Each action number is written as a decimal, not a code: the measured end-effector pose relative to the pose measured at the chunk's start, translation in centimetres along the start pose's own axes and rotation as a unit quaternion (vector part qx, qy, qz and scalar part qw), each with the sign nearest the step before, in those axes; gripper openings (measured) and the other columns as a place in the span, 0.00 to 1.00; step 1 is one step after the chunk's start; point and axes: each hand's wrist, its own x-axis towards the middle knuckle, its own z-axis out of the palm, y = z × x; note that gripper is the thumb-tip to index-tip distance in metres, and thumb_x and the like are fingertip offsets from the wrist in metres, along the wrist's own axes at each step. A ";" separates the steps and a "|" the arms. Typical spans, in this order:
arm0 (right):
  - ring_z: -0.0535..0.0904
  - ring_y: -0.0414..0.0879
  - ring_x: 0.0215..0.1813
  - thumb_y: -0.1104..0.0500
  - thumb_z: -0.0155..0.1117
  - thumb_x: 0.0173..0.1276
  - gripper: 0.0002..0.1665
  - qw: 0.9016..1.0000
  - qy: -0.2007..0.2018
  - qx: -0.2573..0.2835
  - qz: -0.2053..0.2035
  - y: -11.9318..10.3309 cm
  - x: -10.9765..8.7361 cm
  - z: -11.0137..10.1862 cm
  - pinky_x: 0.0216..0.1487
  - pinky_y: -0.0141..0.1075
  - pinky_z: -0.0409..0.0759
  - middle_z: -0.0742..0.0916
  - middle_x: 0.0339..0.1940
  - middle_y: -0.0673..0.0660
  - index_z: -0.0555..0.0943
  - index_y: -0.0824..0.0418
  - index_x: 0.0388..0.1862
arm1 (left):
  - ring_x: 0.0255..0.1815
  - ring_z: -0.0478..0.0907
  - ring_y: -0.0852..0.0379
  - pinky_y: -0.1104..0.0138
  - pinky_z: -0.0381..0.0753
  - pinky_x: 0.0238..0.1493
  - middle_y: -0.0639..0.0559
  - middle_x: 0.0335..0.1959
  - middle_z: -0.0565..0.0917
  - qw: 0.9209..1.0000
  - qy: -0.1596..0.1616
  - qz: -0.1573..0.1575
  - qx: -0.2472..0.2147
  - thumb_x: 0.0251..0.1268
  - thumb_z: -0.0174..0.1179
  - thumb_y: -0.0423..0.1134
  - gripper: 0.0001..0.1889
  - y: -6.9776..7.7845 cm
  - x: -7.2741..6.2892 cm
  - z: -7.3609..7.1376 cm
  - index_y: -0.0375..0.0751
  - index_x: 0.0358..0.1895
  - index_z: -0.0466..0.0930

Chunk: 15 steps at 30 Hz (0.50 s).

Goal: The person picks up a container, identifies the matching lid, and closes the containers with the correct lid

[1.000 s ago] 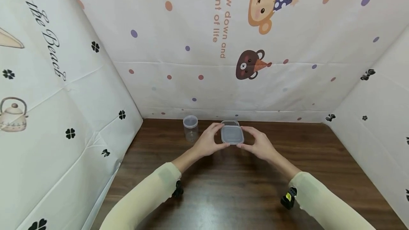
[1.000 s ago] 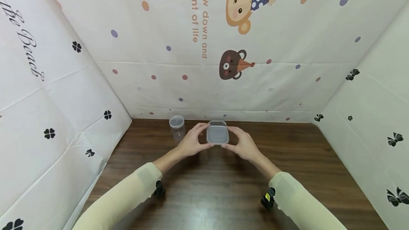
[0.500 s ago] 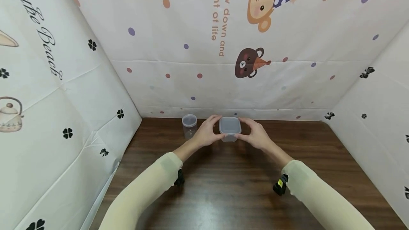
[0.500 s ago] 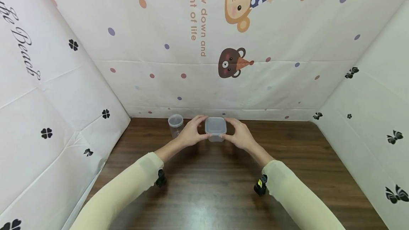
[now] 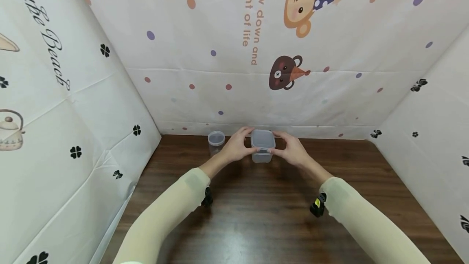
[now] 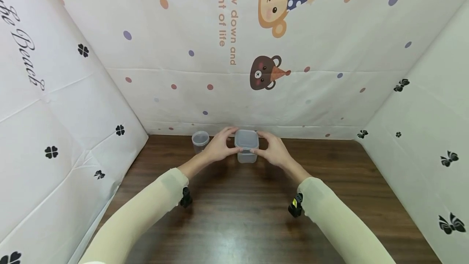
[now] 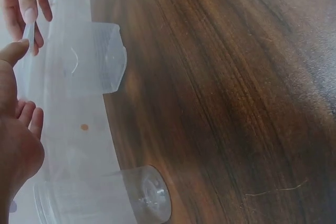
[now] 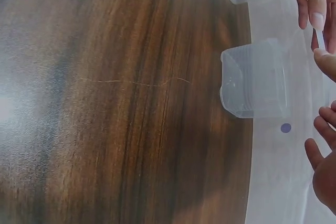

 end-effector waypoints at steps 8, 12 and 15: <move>0.70 0.68 0.76 0.45 0.78 0.70 0.49 1.000 -0.017 0.014 0.018 0.1 0.5 -0.2 0.71 0.65 0.71 0.75 0.78 0.65 0.68 0.63 0.81 | 0.75 0.70 0.44 0.49 0.76 0.71 0.46 0.81 0.65 0.999 -0.017 -0.023 0.017 0.72 0.69 0.58 0.45 -0.3 0.7 0.2 0.41 0.83 0.61; 0.70 0.66 0.77 0.46 0.78 0.70 0.49 0.999 -0.025 0.016 0.023 0.2 0.6 0.0 0.72 0.65 0.70 0.75 0.78 0.64 0.68 0.64 0.81 | 0.77 0.69 0.44 0.49 0.74 0.72 0.47 0.81 0.65 0.999 -0.024 -0.028 0.023 0.73 0.68 0.57 0.44 -0.5 0.8 0.5 0.42 0.84 0.61; 0.69 0.64 0.77 0.45 0.78 0.70 0.49 0.999 -0.026 0.019 0.025 0.4 0.8 0.1 0.72 0.65 0.71 0.75 0.78 0.64 0.68 0.64 0.81 | 0.78 0.68 0.45 0.49 0.73 0.74 0.46 0.82 0.64 0.999 -0.026 -0.031 0.029 0.74 0.67 0.57 0.44 -0.7 0.9 0.7 0.42 0.84 0.60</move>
